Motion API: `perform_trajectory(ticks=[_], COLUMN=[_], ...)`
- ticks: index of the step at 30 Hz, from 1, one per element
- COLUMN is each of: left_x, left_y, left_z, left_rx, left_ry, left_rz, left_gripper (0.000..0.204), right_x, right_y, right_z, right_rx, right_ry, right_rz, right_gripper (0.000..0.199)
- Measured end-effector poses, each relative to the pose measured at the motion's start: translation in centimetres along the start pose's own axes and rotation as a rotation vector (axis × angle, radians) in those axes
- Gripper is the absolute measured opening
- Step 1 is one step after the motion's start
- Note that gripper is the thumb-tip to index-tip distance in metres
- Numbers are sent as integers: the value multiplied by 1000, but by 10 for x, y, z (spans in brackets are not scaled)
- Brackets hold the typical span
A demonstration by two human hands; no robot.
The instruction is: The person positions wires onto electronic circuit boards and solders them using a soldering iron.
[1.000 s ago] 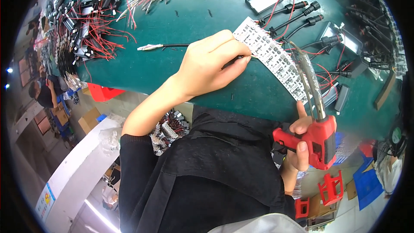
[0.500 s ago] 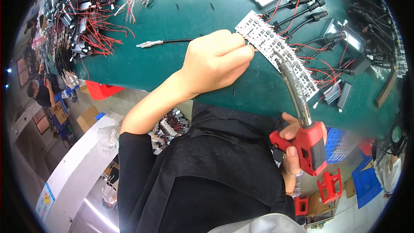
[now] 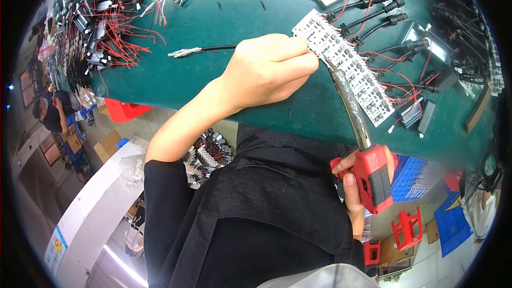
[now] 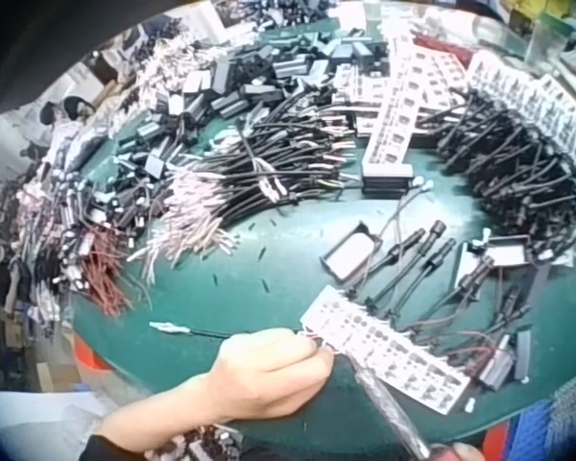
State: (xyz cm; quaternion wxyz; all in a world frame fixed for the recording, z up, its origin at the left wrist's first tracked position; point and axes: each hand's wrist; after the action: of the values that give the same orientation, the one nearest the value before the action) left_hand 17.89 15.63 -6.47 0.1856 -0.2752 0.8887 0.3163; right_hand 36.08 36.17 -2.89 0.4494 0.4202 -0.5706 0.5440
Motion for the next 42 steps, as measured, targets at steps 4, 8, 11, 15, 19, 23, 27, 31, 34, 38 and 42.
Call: perform_trajectory(ticks=[4, 8, 11, 15, 19, 23, 27, 31, 34, 38, 42], left_x=[3, 4, 3, 1, 0, 0, 0, 0, 0, -2, -1], left_y=[-1, 0, -1, -2, -1, 0, -1, 0, 0, 0, 0], left_z=[-2, -2, 3, 2, 2, 3, 3, 4, 4, 2, 2], left_rx=[40, 2, -66, -22, -43, -62, -57, -53, -47, -39, -27], left_ry=[-6, -102, -75, -34, -18, -15, -21, -17, -20, -10, -14], left_rz=[5, -40, -26, -42, -36, -35, -52, -66, -76, -94, -93], left_gripper=[17, 18, 20, 21, 21, 20, 19, 17, 17, 16, 16], right_x=[-6, -9, -11, -13, -8, -11, -12, -6, -6, -6, 0], right_y=[-2, -3, -4, -3, -4, 1, 1, -1, -1, -1, 7], right_z=[4, 4, 4, 6, 10, 9, 2, 7, 10, 9, 14], right_rx=[-17, -54, -57, -81, -114, -101, -45, -76, -115, -127, -307], right_ry=[-43, -32, -26, -28, -11, -12, -60, 15, -10, 79, 124], right_rz=[-36, -99, -77, -102, -12, -46, -126, -25, -15, -9, -118], right_gripper=[67, 66, 66, 65, 65, 66, 66, 66, 66, 69, 74])
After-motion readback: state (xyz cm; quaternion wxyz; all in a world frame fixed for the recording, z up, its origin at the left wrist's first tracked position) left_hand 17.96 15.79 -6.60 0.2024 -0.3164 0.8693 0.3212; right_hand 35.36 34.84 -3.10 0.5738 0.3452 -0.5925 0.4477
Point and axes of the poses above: each hand's wrist, its own y-axis towards the middle knuckle, its own z-axis out of the palm, x = y × z, and after that the axes turned 4 degrees about -y, right-handed
